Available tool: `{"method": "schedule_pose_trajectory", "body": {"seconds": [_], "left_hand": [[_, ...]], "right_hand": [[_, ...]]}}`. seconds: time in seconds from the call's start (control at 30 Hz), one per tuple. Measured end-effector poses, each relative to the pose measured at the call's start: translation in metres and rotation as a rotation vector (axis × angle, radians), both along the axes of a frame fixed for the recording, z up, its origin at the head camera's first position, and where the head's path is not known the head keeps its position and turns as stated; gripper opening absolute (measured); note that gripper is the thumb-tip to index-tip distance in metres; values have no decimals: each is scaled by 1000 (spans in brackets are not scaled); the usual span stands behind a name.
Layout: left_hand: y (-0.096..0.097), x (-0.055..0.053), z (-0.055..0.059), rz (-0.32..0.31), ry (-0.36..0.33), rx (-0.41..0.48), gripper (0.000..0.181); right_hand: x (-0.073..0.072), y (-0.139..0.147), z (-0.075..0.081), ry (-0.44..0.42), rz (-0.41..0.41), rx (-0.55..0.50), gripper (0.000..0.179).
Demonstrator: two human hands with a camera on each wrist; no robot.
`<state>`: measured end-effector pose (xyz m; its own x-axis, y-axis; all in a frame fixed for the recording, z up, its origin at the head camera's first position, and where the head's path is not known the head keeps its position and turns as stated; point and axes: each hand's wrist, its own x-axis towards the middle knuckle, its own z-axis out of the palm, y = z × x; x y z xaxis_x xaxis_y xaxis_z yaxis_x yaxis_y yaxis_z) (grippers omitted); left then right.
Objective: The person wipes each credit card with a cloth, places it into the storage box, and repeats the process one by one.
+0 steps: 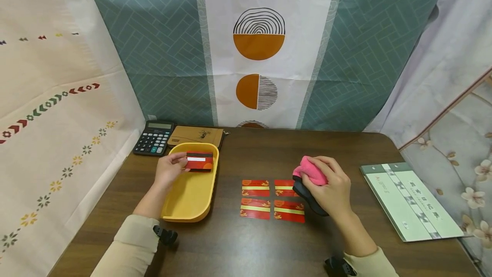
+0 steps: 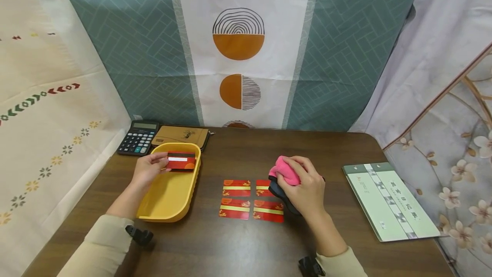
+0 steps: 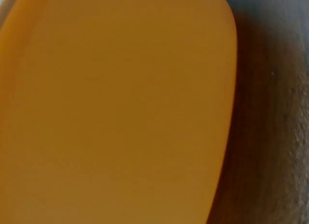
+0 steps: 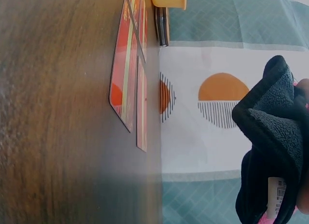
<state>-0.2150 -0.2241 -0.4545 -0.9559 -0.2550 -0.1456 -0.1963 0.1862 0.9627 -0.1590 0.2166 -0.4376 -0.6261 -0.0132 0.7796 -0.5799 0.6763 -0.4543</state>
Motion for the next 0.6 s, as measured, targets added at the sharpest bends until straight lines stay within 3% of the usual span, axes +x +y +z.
{"method": "schedule_pose_trajectory", "body": {"seconds": [0.27, 0.5, 0.6], "left_hand": [[2, -3, -9, -18, -20, -87, 34], [2, 0, -12, -89, -16, -328, 43], [3, 0, -13, -118, -33, -377, 46]], "right_hand": [[0, -1, -2, -8, -11, 29, 44], [1, -1, 0, 12, -22, 45, 46], [2, -1, -1, 14, -27, 54, 46]]}}
